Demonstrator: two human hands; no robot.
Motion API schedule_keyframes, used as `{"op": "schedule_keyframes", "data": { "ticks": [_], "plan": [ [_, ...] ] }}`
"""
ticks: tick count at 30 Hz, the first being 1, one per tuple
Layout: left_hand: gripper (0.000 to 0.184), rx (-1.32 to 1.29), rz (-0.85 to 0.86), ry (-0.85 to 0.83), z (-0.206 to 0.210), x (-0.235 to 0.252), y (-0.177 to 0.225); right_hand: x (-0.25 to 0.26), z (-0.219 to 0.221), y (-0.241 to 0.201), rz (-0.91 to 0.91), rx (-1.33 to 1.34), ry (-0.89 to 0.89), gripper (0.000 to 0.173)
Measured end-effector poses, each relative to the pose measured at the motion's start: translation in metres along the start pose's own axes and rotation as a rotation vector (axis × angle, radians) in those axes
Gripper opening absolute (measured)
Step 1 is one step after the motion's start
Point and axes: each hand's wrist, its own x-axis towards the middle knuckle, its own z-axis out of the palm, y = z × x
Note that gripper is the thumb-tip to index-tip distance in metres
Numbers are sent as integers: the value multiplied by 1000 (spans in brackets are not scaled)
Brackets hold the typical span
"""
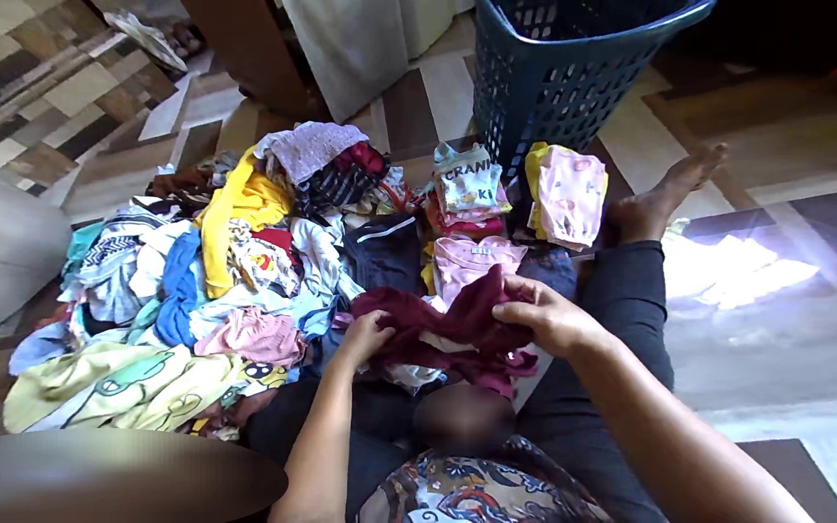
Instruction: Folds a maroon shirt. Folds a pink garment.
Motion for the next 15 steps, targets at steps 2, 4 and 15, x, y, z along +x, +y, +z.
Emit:
{"op": "schedule_keyframes", "data": {
  "ticks": [2,4,15],
  "plan": [
    [38,109,-16,-12,3,-11,6,-5,12,-5,-69,-90,-182,15],
    [37,211,-30,-17,8,-23,15,-7,21,-4,-173,-140,-353,18],
    [30,139,235,152,24,-29,42,-11,40,-29,-378,-193,-438,5]
  ]
}}
